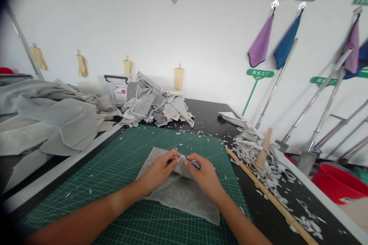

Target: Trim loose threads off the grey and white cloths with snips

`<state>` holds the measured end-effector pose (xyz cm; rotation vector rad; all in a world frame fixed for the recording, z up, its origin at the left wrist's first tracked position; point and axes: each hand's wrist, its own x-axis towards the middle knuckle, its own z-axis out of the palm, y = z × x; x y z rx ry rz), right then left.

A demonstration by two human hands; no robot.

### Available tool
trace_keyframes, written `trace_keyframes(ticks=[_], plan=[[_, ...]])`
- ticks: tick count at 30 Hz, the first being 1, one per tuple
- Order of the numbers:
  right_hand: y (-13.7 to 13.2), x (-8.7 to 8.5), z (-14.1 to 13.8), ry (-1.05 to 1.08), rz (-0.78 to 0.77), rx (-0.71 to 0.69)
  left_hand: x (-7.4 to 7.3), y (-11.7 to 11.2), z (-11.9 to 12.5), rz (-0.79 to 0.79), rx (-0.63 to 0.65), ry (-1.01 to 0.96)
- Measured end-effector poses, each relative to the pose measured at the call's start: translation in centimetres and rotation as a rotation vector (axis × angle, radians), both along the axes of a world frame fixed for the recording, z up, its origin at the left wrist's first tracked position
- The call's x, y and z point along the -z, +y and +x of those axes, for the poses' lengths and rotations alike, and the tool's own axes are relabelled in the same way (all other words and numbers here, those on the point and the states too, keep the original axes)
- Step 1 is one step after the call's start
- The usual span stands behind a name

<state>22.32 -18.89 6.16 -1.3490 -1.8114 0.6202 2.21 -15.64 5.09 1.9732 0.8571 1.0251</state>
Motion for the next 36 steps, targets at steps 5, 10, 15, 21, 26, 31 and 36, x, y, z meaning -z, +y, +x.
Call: trace_keyframes(ticks=[5, 10, 15, 21, 26, 31, 36], plan=[[-0.03, -0.18, -0.14, -0.002, -0.001, 0.008, -0.04, -0.12, 0.01, 0.001, 0.009, 0.008], [-0.11, -0.27, -0.29, -0.014, 0.000, 0.021, -0.09, -0.11, 0.08, -0.016, 0.010, -0.006], [-0.05, -0.01, -0.22, -0.041, -0.009, 0.042, -0.17, -0.12, 0.13, -0.027, 0.013, -0.016], [-0.08, -0.13, -0.28, -0.022, -0.005, 0.032, 0.01, -0.03, 0.07, -0.020, 0.008, -0.011], [-0.19, -0.53, -0.32, -0.001, -0.018, 0.035, 0.09, 0.05, 0.17, -0.025, 0.009, -0.035], [-0.29, -0.51, -0.27, 0.002, -0.050, 0.063, 0.09, 0.19, 0.32, -0.048, 0.004, -0.064], [-0.49, -0.52, -0.45, 0.040, -0.058, 0.031, 0.03, 0.23, 0.42, -0.058, 0.004, -0.088]])
